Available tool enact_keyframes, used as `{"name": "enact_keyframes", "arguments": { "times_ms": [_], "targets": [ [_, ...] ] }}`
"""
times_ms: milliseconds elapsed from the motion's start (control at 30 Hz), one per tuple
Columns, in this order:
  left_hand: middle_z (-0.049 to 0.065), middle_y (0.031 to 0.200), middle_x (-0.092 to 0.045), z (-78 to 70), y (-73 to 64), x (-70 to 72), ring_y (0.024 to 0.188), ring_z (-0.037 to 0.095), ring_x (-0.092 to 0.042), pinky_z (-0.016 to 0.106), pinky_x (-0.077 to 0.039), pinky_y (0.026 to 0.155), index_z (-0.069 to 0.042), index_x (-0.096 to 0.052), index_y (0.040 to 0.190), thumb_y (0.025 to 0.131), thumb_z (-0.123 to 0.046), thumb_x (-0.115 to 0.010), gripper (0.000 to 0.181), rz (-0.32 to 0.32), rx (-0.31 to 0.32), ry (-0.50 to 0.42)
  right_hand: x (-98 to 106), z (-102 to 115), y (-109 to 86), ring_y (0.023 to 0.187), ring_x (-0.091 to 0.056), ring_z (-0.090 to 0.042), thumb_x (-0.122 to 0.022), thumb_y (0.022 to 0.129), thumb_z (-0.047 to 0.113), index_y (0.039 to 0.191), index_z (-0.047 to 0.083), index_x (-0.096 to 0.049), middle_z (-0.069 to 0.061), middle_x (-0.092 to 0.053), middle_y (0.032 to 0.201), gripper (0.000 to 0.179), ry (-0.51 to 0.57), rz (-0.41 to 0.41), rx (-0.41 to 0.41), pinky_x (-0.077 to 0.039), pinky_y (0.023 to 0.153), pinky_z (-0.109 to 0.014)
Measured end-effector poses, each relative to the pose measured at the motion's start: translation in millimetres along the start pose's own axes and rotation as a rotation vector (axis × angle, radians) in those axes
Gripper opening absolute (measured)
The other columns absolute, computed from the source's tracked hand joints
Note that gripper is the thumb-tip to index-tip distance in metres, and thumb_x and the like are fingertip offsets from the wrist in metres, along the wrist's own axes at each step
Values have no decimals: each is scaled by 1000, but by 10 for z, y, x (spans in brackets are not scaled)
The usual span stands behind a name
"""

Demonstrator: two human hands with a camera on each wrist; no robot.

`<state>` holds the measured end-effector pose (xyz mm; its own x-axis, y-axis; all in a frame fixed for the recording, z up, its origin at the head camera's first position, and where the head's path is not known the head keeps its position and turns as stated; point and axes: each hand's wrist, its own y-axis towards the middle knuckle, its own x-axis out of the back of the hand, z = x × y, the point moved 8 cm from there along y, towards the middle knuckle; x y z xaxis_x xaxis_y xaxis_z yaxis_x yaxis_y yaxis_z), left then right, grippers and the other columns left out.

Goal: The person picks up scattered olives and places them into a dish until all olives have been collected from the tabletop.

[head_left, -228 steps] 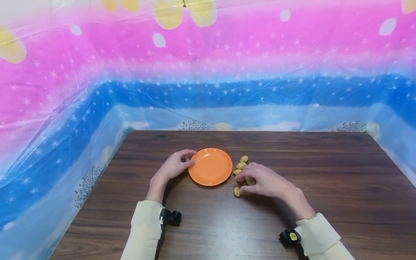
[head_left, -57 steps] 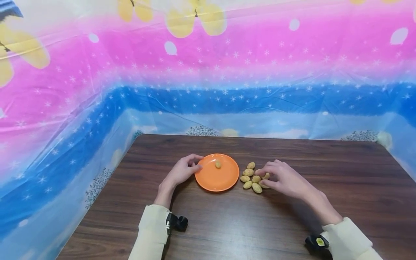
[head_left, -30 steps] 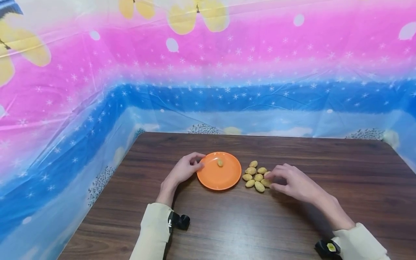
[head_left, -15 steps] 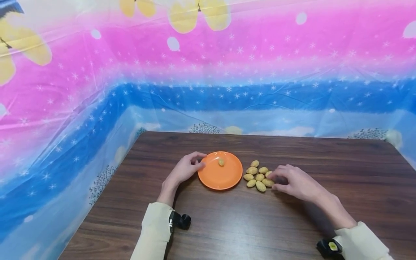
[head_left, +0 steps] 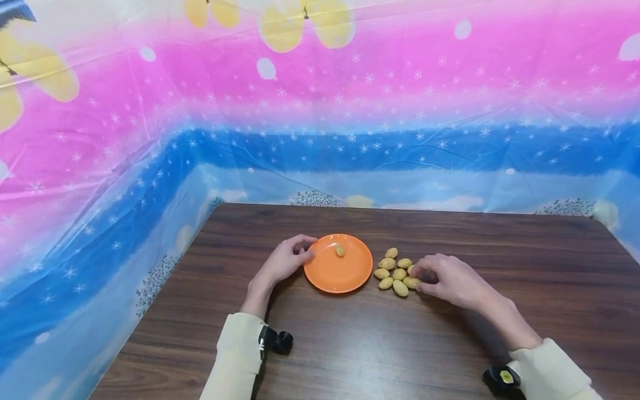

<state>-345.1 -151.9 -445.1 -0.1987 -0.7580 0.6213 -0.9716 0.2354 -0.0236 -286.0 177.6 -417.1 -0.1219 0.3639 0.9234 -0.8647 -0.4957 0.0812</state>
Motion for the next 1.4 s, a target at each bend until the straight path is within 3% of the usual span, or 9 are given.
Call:
{"name": "enact_keyframes", "arguments": {
  "times_ms": [867,1400],
  "targets": [
    [4,80,-56,-9,-18,-22,68,21,-51,30,-39,64,-28,-62,130,97,-31,-63,33,-6,-6,-6,113,158,38,79,-58,-10,-75,88,23,107,24,-73,9,-68,102,20,42,-26,25,-45,66,-25],
    [5,80,-55,6,9,5,68,21,-51,31,-39,65,-26,-62,130,98,-29,-63,33,-2,-10,-3,225,330,260,79,-58,-10,-75,87,19,108,22,-74,6,-70,104,21,45,-72,72,-47,69,-28]
  ]
}}
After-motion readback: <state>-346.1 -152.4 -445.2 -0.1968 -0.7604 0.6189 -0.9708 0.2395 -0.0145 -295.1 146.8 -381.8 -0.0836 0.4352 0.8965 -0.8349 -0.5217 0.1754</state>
